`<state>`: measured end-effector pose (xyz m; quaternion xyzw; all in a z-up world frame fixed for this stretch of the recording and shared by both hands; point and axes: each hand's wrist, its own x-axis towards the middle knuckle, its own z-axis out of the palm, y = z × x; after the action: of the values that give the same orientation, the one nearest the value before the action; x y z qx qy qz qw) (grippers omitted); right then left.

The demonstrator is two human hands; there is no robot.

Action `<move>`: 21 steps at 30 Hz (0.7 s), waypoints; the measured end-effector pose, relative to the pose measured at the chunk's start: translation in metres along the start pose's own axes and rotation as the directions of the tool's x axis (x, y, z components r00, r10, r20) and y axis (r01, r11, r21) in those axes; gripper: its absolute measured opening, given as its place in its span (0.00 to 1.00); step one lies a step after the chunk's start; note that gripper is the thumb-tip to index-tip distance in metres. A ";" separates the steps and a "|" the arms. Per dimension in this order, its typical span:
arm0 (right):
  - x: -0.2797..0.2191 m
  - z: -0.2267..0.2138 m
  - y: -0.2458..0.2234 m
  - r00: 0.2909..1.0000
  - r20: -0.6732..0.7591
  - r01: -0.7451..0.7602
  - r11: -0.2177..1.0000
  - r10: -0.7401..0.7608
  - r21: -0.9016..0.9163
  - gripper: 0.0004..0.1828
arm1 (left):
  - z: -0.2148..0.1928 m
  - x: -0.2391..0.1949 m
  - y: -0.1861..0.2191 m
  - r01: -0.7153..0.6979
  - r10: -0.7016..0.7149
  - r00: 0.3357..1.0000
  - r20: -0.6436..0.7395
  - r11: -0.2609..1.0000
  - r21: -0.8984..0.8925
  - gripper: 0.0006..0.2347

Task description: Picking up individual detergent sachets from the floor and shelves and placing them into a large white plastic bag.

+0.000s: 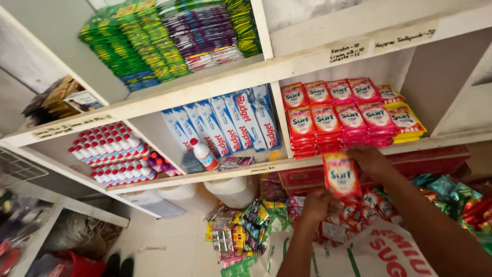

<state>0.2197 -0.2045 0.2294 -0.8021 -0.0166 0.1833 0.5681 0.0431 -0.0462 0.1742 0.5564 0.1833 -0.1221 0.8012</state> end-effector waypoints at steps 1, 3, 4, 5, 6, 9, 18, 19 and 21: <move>-0.008 -0.002 -0.028 0.999 -0.014 0.043 0.995 -0.042 0.095 0.12 | 0.002 0.018 0.005 -0.111 0.138 0.985 -0.105 0.967 0.228 0.14; 0.020 -0.010 -0.060 0.996 -0.029 0.085 0.979 -0.081 0.187 0.11 | 0.006 0.042 0.032 -0.185 0.291 0.941 -0.175 0.872 0.453 0.13; 0.053 -0.014 -0.062 0.988 -0.022 0.155 0.988 -0.155 -0.004 0.13 | 0.007 0.046 0.053 -0.171 0.300 0.938 -0.172 0.834 0.525 0.15; 0.086 -0.019 -0.063 0.974 0.002 0.222 0.956 -0.226 -0.194 0.17 | 0.008 0.051 0.074 -0.155 0.309 0.936 -0.167 0.790 0.593 0.17; 0.092 -0.018 -0.075 0.976 0.005 0.214 0.958 -0.217 -0.193 0.17 | 0.008 0.064 0.085 -0.146 0.300 0.939 -0.170 0.793 0.591 0.17; 0.126 -0.016 -0.096 0.953 -0.014 0.303 0.953 -0.303 0.026 0.10 | 0.005 0.100 0.114 -0.239 0.359 0.917 -0.175 0.844 0.480 0.15; 0.221 -0.005 -0.068 0.080 0.478 0.406 -0.409 -0.875 -0.817 0.08 | -0.014 0.170 0.124 -0.176 0.194 0.968 -0.158 0.977 0.120 0.15; 0.240 0.000 -0.050 0.253 0.286 0.561 -0.101 -0.924 -0.822 0.05 | -0.017 0.178 0.120 -0.145 0.162 0.975 -0.155 0.983 0.114 0.16; 0.258 0.007 -0.035 0.453 0.113 0.634 0.230 -0.884 -0.739 0.09 | -0.016 0.170 0.119 -0.108 0.123 0.981 -0.153 0.989 0.105 0.16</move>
<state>0.4645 -0.1254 0.1889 -0.8492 -0.3833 -0.2818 0.2292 0.2415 0.0116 0.1967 0.6119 0.2080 -0.0393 0.7621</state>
